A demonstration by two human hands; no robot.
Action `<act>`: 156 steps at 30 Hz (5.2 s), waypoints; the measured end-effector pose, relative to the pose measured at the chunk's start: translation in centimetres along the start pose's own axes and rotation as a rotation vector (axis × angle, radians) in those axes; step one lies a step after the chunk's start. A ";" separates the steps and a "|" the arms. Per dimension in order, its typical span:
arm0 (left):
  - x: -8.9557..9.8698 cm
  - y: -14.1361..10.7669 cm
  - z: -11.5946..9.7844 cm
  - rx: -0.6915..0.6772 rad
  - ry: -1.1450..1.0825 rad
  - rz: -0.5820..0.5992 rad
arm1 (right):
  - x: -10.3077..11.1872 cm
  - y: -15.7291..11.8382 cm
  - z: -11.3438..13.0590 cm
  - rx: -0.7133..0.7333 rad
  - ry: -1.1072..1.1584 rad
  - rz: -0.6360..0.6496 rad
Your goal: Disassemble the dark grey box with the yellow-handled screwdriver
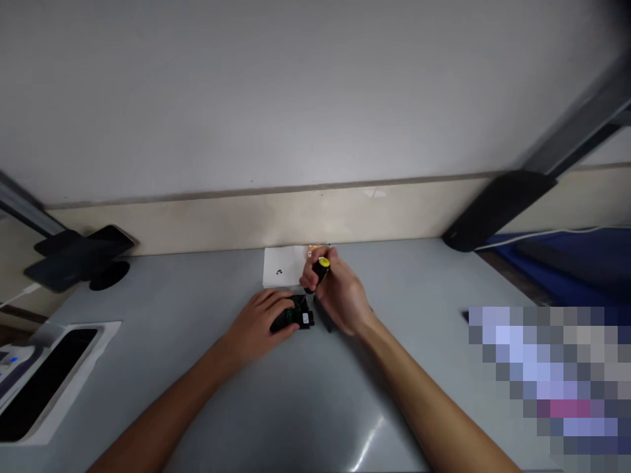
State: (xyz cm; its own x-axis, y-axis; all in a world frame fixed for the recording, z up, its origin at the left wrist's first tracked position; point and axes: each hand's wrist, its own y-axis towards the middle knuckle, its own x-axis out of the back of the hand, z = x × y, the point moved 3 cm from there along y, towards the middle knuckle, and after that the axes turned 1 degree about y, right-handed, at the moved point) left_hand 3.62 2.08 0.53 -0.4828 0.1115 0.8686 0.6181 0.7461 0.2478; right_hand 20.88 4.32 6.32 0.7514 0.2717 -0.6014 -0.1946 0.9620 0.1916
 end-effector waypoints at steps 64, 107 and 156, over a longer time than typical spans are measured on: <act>0.1 -0.2 0.0 0.094 -0.061 -0.011 | 0.0 -1.1 -0.9 0.082 -0.081 -0.015; 0.3 -0.1 -0.4 0.038 -0.008 -0.027 | -0.1 -1.1 -0.9 0.089 -0.070 -0.002; 0.1 -0.2 -0.3 0.031 0.014 -0.028 | -0.1 -1.0 -0.5 0.132 -0.043 -0.007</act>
State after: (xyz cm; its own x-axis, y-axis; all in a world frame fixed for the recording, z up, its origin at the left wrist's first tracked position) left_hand 3.59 1.73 0.70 -0.4908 0.0813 0.8675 0.5851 0.7685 0.2590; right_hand 20.67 3.35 5.85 0.7794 0.2606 -0.5697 -0.1066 0.9513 0.2892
